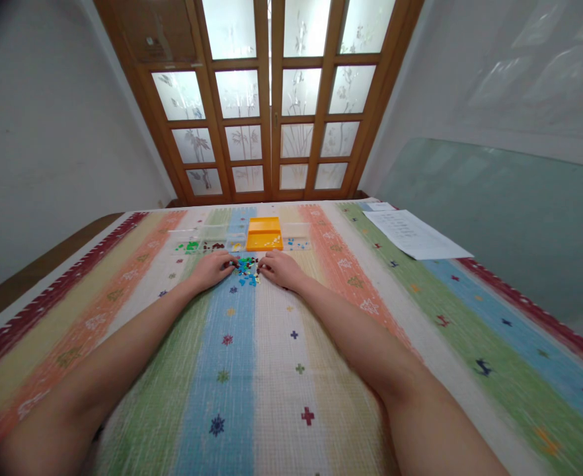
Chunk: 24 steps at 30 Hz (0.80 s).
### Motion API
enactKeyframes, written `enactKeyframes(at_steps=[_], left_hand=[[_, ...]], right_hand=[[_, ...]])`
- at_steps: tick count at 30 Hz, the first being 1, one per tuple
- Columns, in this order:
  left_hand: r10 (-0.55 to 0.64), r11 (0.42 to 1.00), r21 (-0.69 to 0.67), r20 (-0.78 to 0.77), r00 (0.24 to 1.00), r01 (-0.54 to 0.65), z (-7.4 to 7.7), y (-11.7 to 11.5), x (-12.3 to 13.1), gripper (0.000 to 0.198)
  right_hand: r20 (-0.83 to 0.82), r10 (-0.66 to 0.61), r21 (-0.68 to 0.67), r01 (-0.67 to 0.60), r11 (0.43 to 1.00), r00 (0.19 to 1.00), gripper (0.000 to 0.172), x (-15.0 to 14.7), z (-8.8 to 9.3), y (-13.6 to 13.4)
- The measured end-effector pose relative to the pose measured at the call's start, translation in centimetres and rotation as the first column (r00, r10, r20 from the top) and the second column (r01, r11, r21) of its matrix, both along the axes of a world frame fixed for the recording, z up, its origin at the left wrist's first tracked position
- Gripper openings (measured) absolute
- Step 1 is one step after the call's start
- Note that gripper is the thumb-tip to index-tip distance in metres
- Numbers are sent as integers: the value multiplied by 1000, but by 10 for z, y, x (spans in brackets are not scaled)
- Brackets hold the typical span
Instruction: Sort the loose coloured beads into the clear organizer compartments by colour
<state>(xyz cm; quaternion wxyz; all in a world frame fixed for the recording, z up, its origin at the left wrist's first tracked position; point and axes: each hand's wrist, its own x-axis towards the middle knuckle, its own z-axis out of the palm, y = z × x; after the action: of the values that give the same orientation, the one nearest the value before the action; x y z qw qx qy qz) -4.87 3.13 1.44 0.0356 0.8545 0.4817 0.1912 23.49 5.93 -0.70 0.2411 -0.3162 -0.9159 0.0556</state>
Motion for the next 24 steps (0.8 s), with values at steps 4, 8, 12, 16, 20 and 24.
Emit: enactKeyframes(at_steps=[4,8,12,16,20,24], left_hand=[[-8,1000,0,6,1000,8,0,0,0,20],[-29,999,-15,38,999,30,-1,0,1,18],[-58,998,-31,42,997,59,-1,0,2,17],[-46,999,-16,77,996,47,-1,0,3,16],[-20,1000,-16,151,988,23,-2,1,2,16],[45,999,-32,216,975,-39,-3,1,1,16]], right_hand=[[-5,-5,-1,5,1000,1000,14,0,-1,1],[-15,-10,-7,10,1000,1000,14,1,-2,2],[-3,-15,-19,15,1000,1000,15,1,-2,2],[-7,-8,-23,8,1000,1000,17,1,-1,2],[-9,-13,-24,13,1000,1000,16,1,-1,1],[-10,-5,-20,5,1000,1000,17,1,-1,1]])
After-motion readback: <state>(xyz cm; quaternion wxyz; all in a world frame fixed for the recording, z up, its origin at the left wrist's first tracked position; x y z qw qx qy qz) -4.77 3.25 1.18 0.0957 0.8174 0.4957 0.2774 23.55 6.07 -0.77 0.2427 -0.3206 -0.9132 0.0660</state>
